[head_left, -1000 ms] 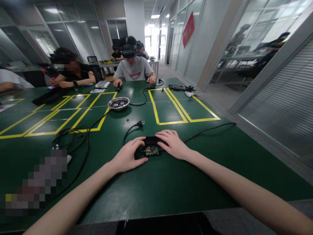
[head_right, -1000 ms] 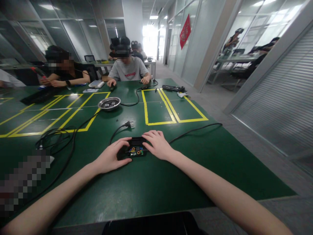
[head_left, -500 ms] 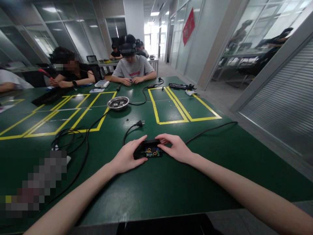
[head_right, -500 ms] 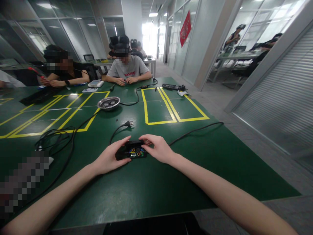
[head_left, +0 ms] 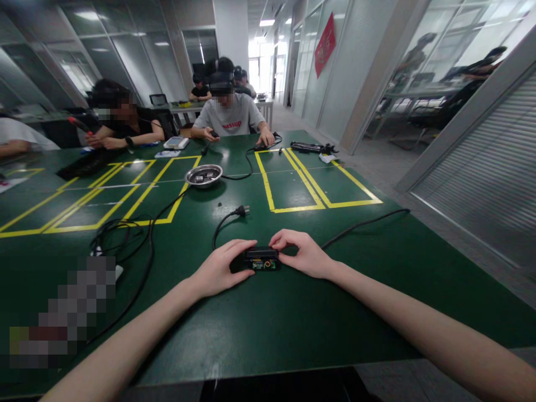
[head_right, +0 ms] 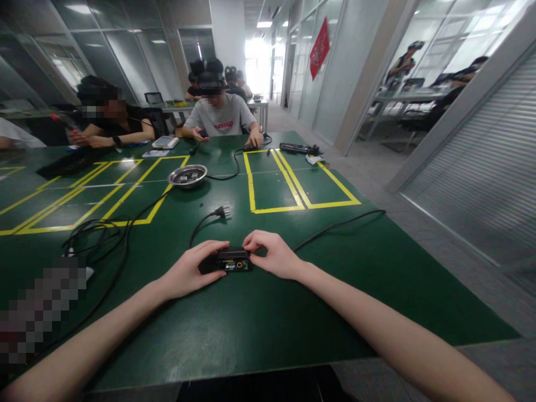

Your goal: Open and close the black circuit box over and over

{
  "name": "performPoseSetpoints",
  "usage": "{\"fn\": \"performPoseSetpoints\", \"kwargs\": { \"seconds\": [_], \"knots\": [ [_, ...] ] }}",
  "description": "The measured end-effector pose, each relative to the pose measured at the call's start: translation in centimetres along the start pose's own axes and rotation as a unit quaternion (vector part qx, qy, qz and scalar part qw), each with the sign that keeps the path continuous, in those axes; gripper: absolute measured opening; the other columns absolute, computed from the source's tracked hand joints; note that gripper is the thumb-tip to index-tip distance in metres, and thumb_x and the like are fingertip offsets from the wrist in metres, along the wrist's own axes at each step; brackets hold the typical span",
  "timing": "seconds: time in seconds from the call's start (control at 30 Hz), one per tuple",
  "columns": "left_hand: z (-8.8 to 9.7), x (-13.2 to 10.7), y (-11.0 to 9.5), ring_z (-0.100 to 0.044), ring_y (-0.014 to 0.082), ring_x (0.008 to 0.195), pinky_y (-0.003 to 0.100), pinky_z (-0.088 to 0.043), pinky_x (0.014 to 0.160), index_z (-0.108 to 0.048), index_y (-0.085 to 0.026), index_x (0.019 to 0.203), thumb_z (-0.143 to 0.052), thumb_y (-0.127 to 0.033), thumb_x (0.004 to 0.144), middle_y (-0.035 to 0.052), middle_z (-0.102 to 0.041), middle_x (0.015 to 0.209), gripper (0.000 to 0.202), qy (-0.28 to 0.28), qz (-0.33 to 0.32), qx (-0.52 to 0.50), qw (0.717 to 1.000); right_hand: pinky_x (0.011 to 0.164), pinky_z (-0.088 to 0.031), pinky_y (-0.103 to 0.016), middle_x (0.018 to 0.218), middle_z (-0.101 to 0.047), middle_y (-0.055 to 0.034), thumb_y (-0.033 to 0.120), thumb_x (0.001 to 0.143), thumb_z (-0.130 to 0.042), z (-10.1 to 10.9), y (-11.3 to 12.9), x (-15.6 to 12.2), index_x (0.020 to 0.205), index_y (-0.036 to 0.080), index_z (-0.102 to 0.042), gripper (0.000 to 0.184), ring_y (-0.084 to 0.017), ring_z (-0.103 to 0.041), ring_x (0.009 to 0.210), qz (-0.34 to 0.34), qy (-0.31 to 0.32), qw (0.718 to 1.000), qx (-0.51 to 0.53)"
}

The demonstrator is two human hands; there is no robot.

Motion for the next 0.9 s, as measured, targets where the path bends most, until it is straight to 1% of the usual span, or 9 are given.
{"fn": "performPoseSetpoints", "kwargs": {
  "seconds": [0.1,0.2,0.33,0.4,0.53,0.6,0.67,0.77,0.9],
  "knots": [
    [-0.1,0.0,-0.4,-0.067,0.0250,0.124,0.042,-0.055,0.109,-0.058,-0.023,0.140,-0.073,-0.024,0.091,0.0120,-0.066,0.135,0.051,0.002,-0.018,-0.007,1.000,0.082,-0.057,-0.033,0.101,-0.072,-0.0071,0.011,0.085,-0.065,0.1,0.4,-0.1,0.083,0.020,-0.062,0.009,-0.018,-0.071,0.092,0.030,0.020,0.999,0.001],
    [-0.2,0.1,-0.8,-0.067,0.0235,0.122,0.040,-0.056,0.108,-0.061,-0.022,0.134,-0.071,-0.020,0.093,0.0116,-0.066,0.132,0.042,-0.001,-0.036,-0.016,0.999,0.086,-0.057,-0.036,0.105,-0.072,-0.0073,0.009,0.082,-0.067,0.1,0.8,-0.1,0.085,0.020,-0.060,0.013,-0.019,-0.071,0.095,0.045,0.045,0.998,0.008],
    [-0.1,0.1,-0.9,-0.067,0.0231,0.120,0.039,-0.057,0.106,-0.064,-0.022,0.128,-0.070,-0.019,0.092,0.0116,-0.066,0.130,0.037,-0.005,-0.033,-0.018,0.999,0.090,-0.056,-0.036,0.109,-0.073,-0.0088,0.008,0.079,-0.068,0.1,0.9,-0.2,0.089,0.020,-0.061,0.017,-0.020,-0.072,0.099,0.055,0.069,0.996,-0.004],
    [-0.1,0.1,-0.9,-0.068,0.0227,0.118,0.038,-0.057,0.104,-0.066,-0.022,0.125,-0.070,-0.019,0.092,0.0115,-0.066,0.129,0.033,-0.001,-0.028,-0.016,0.999,0.089,-0.056,-0.036,0.110,-0.073,-0.0095,0.011,0.078,-0.071,0.0,0.8,-0.3,0.093,0.020,-0.063,0.019,-0.021,-0.072,0.098,0.061,0.084,0.994,-0.023],
    [-0.1,0.2,-1.0,-0.068,0.0218,0.115,0.037,-0.058,0.102,-0.067,-0.021,0.119,-0.069,-0.020,0.093,0.0110,-0.067,0.126,0.027,0.002,-0.032,-0.009,0.999,0.088,-0.057,-0.035,0.113,-0.075,-0.0100,0.022,0.079,-0.080,-0.1,0.6,-0.5,0.101,0.020,-0.066,0.026,-0.022,-0.073,0.098,0.070,0.105,0.990,-0.060],
    [0.0,0.2,-1.1,-0.068,0.0224,0.114,0.038,-0.057,0.102,-0.066,-0.021,0.119,-0.070,-0.021,0.093,0.0106,-0.069,0.123,0.027,0.000,-0.035,-0.001,0.999,0.088,-0.057,-0.035,0.111,-0.076,-0.0097,0.025,0.081,-0.080,-0.1,0.6,-0.6,0.101,0.020,-0.067,0.024,-0.022,-0.073,0.099,0.076,0.101,0.990,-0.068],
    [-0.1,0.4,-1.3,-0.068,0.0236,0.113,0.041,-0.055,0.102,-0.065,-0.021,0.119,-0.070,-0.022,0.092,0.0097,-0.072,0.120,0.027,0.005,-0.033,0.017,0.999,0.088,-0.057,-0.035,0.108,-0.076,-0.0094,0.025,0.083,-0.078,-0.1,0.7,-0.5,0.101,0.020,-0.067,0.022,-0.022,-0.073,0.098,0.082,0.095,0.989,-0.077],
    [-0.2,0.6,-1.4,-0.068,0.0251,0.107,0.043,-0.055,0.098,-0.064,-0.021,0.114,-0.069,-0.023,0.092,0.0092,-0.074,0.115,0.022,0.019,-0.015,0.048,0.999,0.085,-0.057,-0.035,0.105,-0.075,-0.0090,0.024,0.085,-0.076,-0.2,0.6,-0.4,0.102,0.019,-0.065,0.021,-0.022,-0.072,0.095,0.064,0.094,0.988,-0.105],
    [-0.2,0.9,-1.5,-0.066,0.0251,0.101,0.041,-0.055,0.091,-0.062,-0.020,0.110,-0.066,-0.024,0.091,0.0088,-0.073,0.110,0.019,0.024,0.014,0.071,0.997,0.078,-0.055,-0.034,0.100,-0.071,-0.0083,0.027,0.078,-0.082,-0.8,0.4,-0.3,0.105,0.018,-0.064,0.034,-0.023,-0.068,0.089,0.027,0.109,0.981,-0.158]
  ]
}}
Point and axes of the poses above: each hand's wrist, its own x-axis towards the middle knuckle, its own z-axis out of the back of the hand, y = z × x, the point moved 6 cm from there along x, towards the middle knuckle
